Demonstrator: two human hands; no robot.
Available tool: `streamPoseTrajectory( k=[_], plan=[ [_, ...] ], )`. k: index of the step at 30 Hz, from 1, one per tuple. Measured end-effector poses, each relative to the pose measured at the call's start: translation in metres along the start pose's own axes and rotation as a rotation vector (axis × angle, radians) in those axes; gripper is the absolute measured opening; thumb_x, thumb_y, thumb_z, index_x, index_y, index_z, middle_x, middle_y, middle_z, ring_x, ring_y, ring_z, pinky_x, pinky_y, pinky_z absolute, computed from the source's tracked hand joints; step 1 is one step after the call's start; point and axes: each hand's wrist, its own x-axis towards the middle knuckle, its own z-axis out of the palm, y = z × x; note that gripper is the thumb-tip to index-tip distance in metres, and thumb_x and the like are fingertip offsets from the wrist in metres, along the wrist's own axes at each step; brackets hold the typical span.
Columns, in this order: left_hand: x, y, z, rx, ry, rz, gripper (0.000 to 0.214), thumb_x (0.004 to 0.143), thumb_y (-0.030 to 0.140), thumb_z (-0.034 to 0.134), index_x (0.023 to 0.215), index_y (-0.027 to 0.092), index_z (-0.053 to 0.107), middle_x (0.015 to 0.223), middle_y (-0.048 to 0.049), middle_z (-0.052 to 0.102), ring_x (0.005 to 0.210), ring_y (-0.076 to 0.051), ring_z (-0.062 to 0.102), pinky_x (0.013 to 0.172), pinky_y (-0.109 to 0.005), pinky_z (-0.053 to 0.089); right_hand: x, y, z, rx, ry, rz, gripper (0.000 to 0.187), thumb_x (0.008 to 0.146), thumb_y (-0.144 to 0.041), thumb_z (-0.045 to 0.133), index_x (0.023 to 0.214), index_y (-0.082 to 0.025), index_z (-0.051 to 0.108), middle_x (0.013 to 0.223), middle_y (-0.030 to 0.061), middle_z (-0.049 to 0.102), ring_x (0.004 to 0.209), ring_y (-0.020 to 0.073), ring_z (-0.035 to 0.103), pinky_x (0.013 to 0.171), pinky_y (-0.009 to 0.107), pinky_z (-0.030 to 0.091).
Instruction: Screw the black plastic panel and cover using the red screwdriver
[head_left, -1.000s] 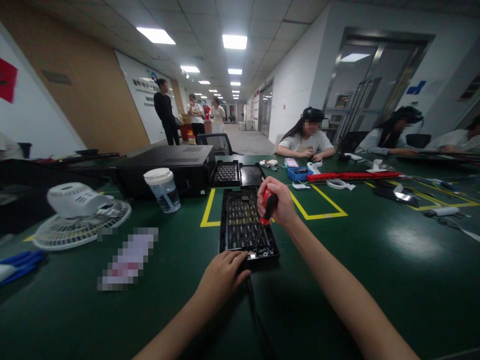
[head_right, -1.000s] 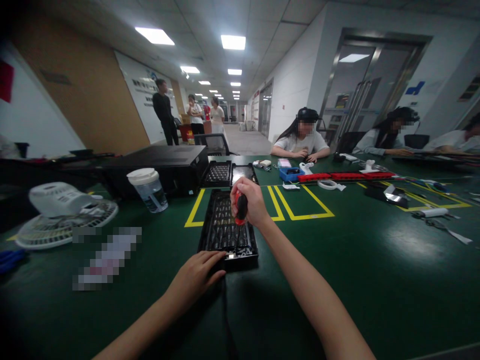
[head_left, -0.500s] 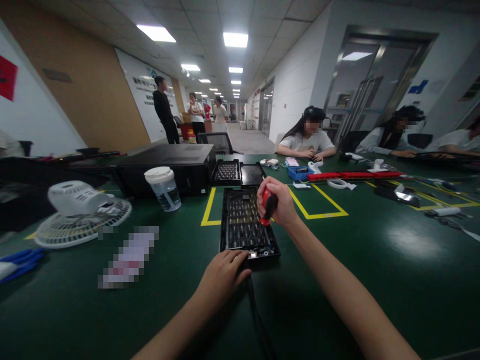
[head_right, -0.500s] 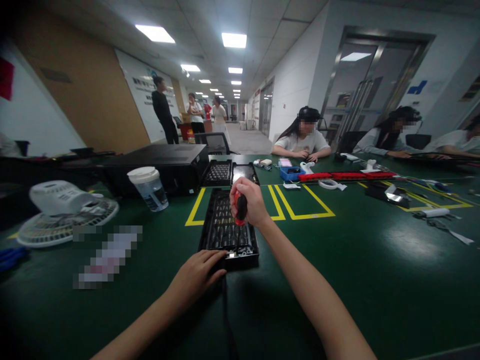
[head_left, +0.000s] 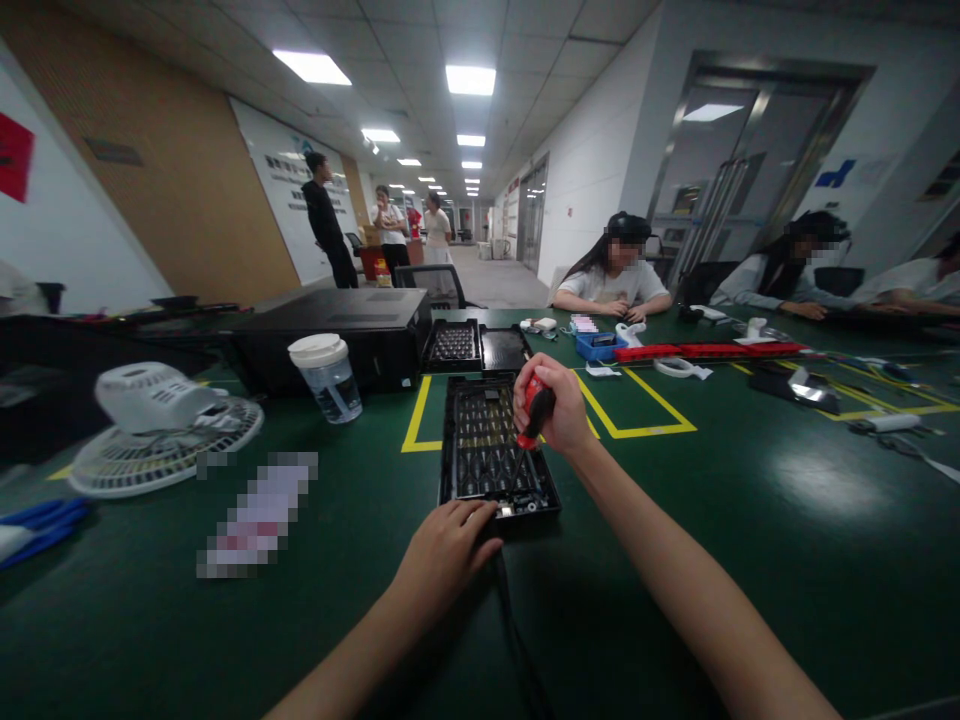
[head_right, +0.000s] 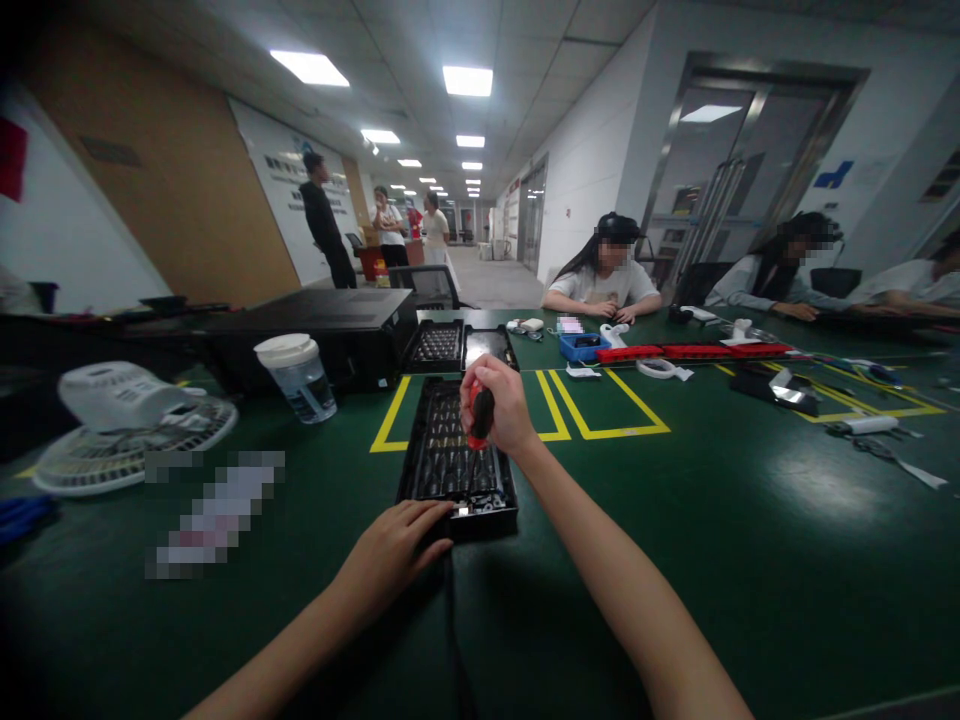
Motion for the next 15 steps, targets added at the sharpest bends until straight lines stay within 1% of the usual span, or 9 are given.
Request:
streamPoseTrajectory(
  k=[4, 8, 15],
  plan=[
    [-0.0006, -0.001, 0.0019, 0.003, 0.017, 0.005, 0.038, 0.083, 0.032, 0.054, 0.12, 0.024, 0.052, 0.114, -0.0065, 0.061, 0.103, -0.023, 0.056, 0.089, -0.04, 0.045, 0.0006, 0.003, -0.0007, -0.007, 0.014, -0.008, 0.017, 0.079, -0.031, 0.043, 0.069, -0.017, 0.047, 0.051, -0.0039, 0.05, 0.033, 0.0084, 0.043, 0.03, 0.019, 0.037],
    [-0.0005, 0.0003, 0.001, 0.015, 0.008, 0.001, 0.039, 0.083, 0.032, 0.055, 0.12, 0.023, 0.052, 0.115, -0.0069, 0.061, 0.104, -0.023, 0.056, 0.09, -0.04, 0.045, 0.0004, 0.0046, -0.0007, 0.004, 0.012, -0.006, 0.016, 0.079, -0.029, 0.043, 0.069, -0.017, 0.047, 0.051, -0.0037, 0.05, 0.033, 0.0086, 0.043, 0.03, 0.02, 0.037],
    [0.0002, 0.0021, -0.0001, 0.004, 0.002, -0.001, 0.037, 0.083, 0.031, 0.055, 0.119, 0.023, 0.053, 0.115, -0.0072, 0.061, 0.103, -0.023, 0.057, 0.09, -0.04, 0.045, 0.0006, 0.0081, -0.0019, -0.008, 0.017, 0.027, 0.017, 0.078, -0.031, 0.045, 0.07, -0.017, 0.047, 0.051, -0.0039, 0.051, 0.033, 0.0082, 0.044, 0.03, 0.019, 0.037]
  ],
)
